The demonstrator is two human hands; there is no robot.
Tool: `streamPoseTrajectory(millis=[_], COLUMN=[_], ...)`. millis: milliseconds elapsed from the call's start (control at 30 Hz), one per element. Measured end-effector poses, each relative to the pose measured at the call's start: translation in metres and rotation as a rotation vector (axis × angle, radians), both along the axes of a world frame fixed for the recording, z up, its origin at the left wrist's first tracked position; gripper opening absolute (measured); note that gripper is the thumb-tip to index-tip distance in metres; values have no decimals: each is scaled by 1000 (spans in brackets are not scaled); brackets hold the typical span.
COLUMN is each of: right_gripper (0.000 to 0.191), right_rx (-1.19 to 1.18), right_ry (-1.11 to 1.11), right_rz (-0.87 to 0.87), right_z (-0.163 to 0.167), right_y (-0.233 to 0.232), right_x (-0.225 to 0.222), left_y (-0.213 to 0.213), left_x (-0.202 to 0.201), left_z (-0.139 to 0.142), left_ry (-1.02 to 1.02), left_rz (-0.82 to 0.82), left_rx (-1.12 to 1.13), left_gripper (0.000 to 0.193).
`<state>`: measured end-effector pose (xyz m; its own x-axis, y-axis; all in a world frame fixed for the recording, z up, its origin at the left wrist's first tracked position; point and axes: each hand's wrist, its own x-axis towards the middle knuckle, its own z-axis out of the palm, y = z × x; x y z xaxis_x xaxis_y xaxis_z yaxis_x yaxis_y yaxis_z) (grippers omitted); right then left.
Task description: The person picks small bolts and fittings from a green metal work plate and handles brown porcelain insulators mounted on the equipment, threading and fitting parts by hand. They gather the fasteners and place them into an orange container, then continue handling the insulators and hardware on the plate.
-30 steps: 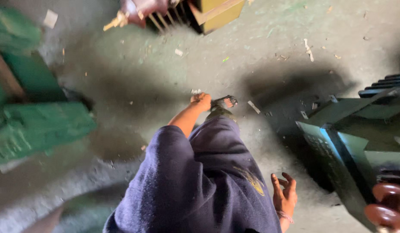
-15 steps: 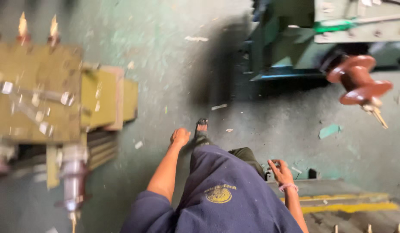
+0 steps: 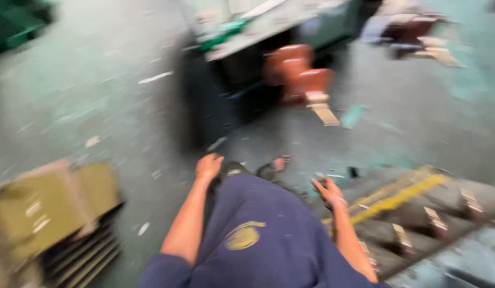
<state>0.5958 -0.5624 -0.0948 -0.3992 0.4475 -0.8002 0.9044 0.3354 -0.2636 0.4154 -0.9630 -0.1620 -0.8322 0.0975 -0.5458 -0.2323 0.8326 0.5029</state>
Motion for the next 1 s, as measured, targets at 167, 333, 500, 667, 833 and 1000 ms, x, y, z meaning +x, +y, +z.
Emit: streamPoseTrajectory(millis=[167, 333, 500, 667, 833, 1000], right_gripper=[59, 53, 48, 49, 46, 43], right_rx=[63, 108, 20, 34, -153, -151], right_ry=[360, 484, 484, 360, 283, 410], right_rz=[-9, -41, -120, 61, 90, 235], right_z=[-4, -10, -17, -16, -23, -17], right_y=[103, 178, 214, 213, 220, 240], right_x=[-33, -73, -86, -88, -103, -153], left_y=[76, 129, 184, 235, 243, 190], left_x=[7, -9, -66, -109, -97, -31], left_z=[5, -3, -13, -10, -6, 1], left_ry=[-258, -326, -288, -90, 61, 262], left_rz=[-46, -83, -177, -38, 21, 39], left_rx=[-153, -259, -271, -116, -54, -58], left_gripper=[36, 39, 39, 37, 30, 41])
